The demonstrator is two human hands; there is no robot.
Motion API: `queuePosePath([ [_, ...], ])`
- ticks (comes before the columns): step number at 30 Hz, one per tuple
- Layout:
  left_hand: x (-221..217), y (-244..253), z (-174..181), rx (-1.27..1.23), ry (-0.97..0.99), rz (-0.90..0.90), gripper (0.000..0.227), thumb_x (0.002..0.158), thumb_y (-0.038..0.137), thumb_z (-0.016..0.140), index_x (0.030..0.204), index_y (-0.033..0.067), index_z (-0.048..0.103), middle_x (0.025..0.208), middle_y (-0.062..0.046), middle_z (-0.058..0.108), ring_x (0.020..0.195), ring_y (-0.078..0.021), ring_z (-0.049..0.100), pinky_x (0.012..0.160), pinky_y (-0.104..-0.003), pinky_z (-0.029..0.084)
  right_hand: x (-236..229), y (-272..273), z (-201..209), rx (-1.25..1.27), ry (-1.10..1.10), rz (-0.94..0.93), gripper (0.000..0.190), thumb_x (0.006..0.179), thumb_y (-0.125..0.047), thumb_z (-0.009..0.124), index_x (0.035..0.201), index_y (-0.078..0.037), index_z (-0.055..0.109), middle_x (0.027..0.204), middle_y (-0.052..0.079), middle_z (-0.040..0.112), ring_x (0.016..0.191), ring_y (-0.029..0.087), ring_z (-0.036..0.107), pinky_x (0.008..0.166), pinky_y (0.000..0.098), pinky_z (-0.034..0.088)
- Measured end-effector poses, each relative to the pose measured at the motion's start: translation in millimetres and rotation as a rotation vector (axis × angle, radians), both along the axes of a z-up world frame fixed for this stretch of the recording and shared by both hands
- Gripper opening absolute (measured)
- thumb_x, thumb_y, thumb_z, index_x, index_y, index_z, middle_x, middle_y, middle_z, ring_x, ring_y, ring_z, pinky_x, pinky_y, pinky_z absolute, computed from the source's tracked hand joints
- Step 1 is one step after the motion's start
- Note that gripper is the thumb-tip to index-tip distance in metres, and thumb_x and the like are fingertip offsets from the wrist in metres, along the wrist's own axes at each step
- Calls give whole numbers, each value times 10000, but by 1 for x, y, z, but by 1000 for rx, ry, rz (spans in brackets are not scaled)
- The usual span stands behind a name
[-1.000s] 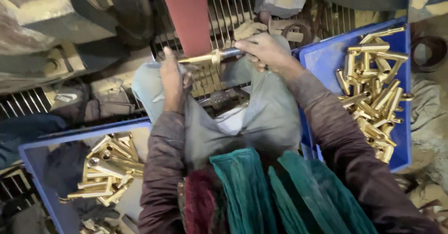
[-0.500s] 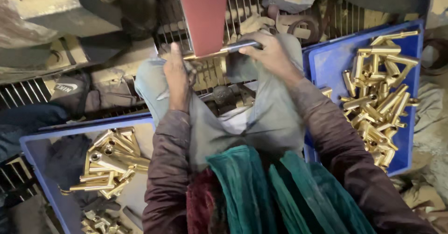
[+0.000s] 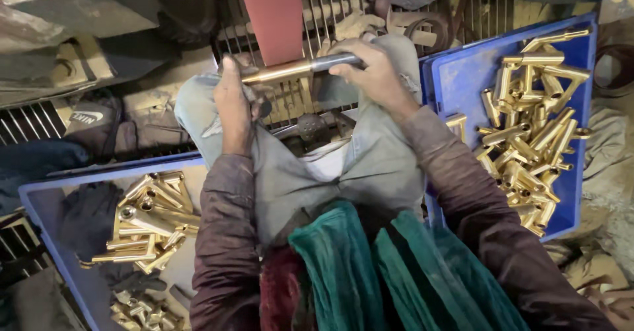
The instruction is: The person sits on the floor and repeatedly picks up brass-colored metal parts from a blue bin. They press the parts against a rotating grinding wheel to smooth the surfaces, then place the finished parts into a second blue bin. The process is repeated for multiple items.
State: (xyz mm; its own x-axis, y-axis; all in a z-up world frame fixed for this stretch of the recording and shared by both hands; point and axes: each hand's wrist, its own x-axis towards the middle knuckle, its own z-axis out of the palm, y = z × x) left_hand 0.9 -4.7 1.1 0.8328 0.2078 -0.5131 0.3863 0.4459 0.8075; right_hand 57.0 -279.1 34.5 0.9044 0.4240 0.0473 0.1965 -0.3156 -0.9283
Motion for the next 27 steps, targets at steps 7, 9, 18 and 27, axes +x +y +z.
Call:
queuePosePath([
  [7, 9, -3, -29, 34, 18, 93, 444, 1091, 453, 493, 1038, 51, 671, 719, -40, 656, 471, -91, 524, 387, -237, 318, 14, 12, -7, 2, 313, -44, 261, 960, -126, 759, 1181, -4, 694, 953, -16, 684, 669, 80, 562, 594, 243, 479],
  [9, 15, -1, -36, 49, 36, 123, 445, 1093, 458, 508, 1027, 45, 660, 649, -36, 581, 453, -105, 521, 383, -245, 319, 28, 15, -14, 59, 548, -54, 264, 941, -174, 748, 1144, -14, 692, 747, -8, 612, 548, 90, 562, 506, 260, 475],
  [18, 6, 7, -8, 9, 54, 33, 529, 1058, 507, 414, 1027, 38, 657, 593, -64, 663, 387, -96, 475, 352, -226, 285, 21, 12, 6, 39, 653, -87, 320, 1031, -308, 656, 1069, 6, 700, 616, -11, 509, 451, 88, 483, 424, 280, 453],
  [27, -1, 12, -7, 3, -15, 95, 461, 1093, 436, 476, 1062, 47, 721, 683, 20, 609, 465, -62, 464, 392, -220, 303, 10, 20, -8, -136, -150, 70, 274, 978, -146, 782, 1189, 10, 704, 980, 39, 666, 827, 141, 630, 747, 263, 507],
])
